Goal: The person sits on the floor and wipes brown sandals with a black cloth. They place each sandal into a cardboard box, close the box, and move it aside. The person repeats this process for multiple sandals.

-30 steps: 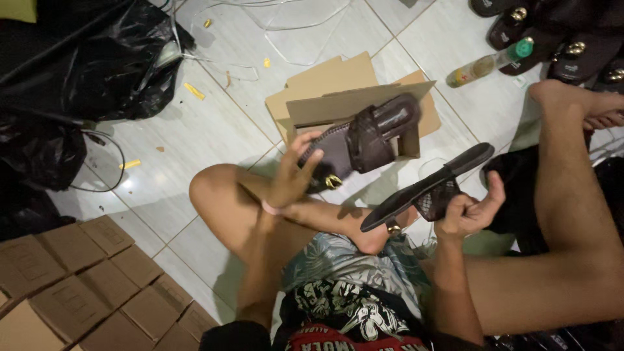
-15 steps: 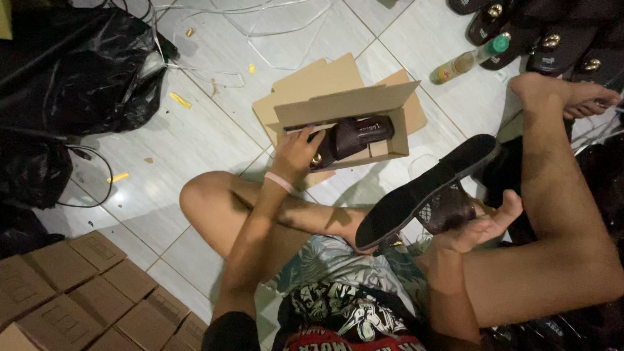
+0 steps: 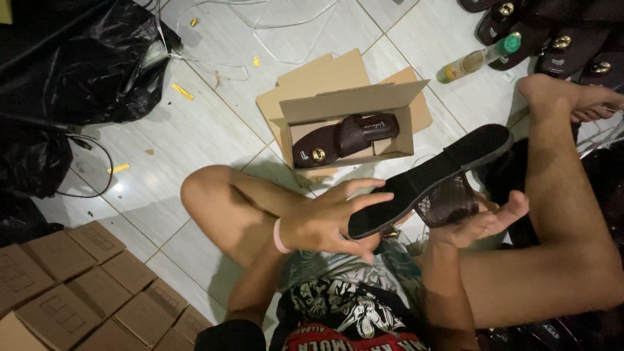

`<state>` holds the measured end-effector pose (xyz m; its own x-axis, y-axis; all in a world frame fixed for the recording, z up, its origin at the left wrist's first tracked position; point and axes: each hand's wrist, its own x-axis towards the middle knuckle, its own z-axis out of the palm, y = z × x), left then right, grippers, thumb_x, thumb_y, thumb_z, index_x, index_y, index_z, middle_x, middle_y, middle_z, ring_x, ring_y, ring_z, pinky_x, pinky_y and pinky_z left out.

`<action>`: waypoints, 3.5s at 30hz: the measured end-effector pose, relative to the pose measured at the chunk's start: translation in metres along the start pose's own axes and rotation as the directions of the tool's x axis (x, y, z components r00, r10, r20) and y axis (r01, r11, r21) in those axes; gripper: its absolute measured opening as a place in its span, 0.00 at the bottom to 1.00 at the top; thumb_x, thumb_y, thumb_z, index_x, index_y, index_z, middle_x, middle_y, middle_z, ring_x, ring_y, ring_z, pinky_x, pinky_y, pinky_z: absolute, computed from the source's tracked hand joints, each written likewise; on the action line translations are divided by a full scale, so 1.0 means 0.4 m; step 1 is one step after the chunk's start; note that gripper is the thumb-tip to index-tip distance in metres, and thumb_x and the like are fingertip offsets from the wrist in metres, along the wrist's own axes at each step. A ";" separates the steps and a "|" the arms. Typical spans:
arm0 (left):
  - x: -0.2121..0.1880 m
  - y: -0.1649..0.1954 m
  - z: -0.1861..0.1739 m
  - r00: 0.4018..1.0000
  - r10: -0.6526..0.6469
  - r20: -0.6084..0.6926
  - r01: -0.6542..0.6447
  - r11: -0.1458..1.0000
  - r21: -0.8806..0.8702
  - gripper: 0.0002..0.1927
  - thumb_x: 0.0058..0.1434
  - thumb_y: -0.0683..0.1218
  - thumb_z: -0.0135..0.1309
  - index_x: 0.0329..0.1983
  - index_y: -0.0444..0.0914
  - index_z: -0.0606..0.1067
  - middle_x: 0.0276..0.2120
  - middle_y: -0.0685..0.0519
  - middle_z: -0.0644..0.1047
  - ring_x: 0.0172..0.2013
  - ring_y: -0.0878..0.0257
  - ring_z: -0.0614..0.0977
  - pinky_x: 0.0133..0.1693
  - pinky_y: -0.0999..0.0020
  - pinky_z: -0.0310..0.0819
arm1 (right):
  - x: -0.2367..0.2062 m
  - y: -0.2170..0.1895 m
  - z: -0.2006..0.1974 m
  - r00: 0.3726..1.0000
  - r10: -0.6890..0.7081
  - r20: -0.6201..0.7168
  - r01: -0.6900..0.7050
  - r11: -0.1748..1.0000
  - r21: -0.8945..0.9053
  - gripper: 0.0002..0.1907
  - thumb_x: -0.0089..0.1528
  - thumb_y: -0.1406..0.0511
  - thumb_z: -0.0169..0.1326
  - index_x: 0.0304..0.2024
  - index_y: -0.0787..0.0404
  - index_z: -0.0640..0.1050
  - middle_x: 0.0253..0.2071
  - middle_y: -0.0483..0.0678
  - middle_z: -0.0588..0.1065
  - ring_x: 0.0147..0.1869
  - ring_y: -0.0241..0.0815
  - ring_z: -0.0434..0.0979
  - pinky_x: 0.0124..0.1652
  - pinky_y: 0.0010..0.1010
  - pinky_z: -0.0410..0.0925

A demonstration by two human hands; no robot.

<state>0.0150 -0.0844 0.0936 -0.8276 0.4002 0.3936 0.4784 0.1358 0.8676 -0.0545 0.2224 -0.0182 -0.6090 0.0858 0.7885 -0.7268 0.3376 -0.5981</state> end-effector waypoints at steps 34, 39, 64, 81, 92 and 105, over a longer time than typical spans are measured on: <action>-0.115 -0.275 0.284 0.750 -0.632 -0.195 -0.009 0.285 -0.958 0.25 0.70 0.36 0.47 0.70 0.28 0.64 0.64 0.49 0.72 0.63 0.62 0.74 0.66 0.67 0.66 | 0.023 -0.100 0.131 0.394 0.592 0.704 -0.911 0.352 0.213 0.58 0.65 0.58 0.62 0.79 0.55 0.33 0.78 0.56 0.50 0.81 0.53 0.49 0.75 0.42 0.46; -0.105 -0.260 0.231 0.822 -0.489 -0.292 0.205 0.732 -0.650 0.22 0.71 0.38 0.49 0.69 0.36 0.69 0.65 0.50 0.73 0.63 0.60 0.75 0.66 0.66 0.66 | 0.024 -0.073 0.113 0.341 0.616 0.710 -0.940 0.204 0.274 0.60 0.64 0.60 0.64 0.81 0.52 0.34 0.81 0.50 0.49 0.83 0.48 0.48 0.76 0.40 0.46; -0.070 -0.426 -0.053 0.777 -0.580 -0.243 0.550 0.439 0.711 0.29 0.44 0.43 0.65 0.53 0.39 0.76 0.45 0.47 0.78 0.49 0.50 0.82 0.68 0.33 0.43 | 0.291 -0.102 0.185 0.359 0.173 0.917 0.015 0.981 -0.191 0.40 0.41 0.62 0.71 0.58 0.50 0.78 0.59 0.47 0.72 0.64 0.52 0.68 0.59 0.45 0.58; -0.093 -0.286 -0.044 0.972 -0.037 -0.234 0.230 0.390 0.892 0.23 0.58 0.41 0.52 0.57 0.36 0.80 0.60 0.43 0.75 0.55 0.52 0.77 0.57 0.56 0.70 | 0.110 0.113 0.169 0.557 0.272 0.785 0.015 0.942 -0.336 0.27 0.66 0.62 0.59 0.68 0.55 0.73 0.71 0.59 0.65 0.75 0.58 0.62 0.67 0.53 0.58; -0.113 -0.286 -0.051 0.971 -0.140 -0.192 0.204 0.079 0.976 0.17 0.65 0.47 0.52 0.54 0.40 0.81 0.58 0.52 0.77 0.52 0.57 0.78 0.57 0.57 0.71 | 0.096 0.134 0.232 0.503 0.228 0.834 0.211 0.903 -0.374 0.36 0.66 0.57 0.56 0.74 0.59 0.62 0.66 0.68 0.66 0.64 0.70 0.71 0.55 0.53 0.69; -0.144 -0.355 -0.020 0.970 -0.022 -0.242 0.236 0.314 0.920 0.15 0.66 0.45 0.57 0.51 0.31 0.81 0.53 0.47 0.80 0.48 0.48 0.81 0.57 0.51 0.71 | 0.134 0.097 0.309 0.203 0.635 0.745 0.343 0.667 -0.662 0.48 0.64 0.40 0.49 0.76 0.55 0.50 0.68 0.69 0.61 0.49 0.69 0.79 0.41 0.60 0.73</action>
<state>-0.0076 -0.1341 -0.0501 -0.8843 0.1665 0.4363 0.2250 0.9706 0.0857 -0.1546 0.1241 -0.0169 -0.8219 -0.4666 -0.3266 -0.4834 0.8748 -0.0335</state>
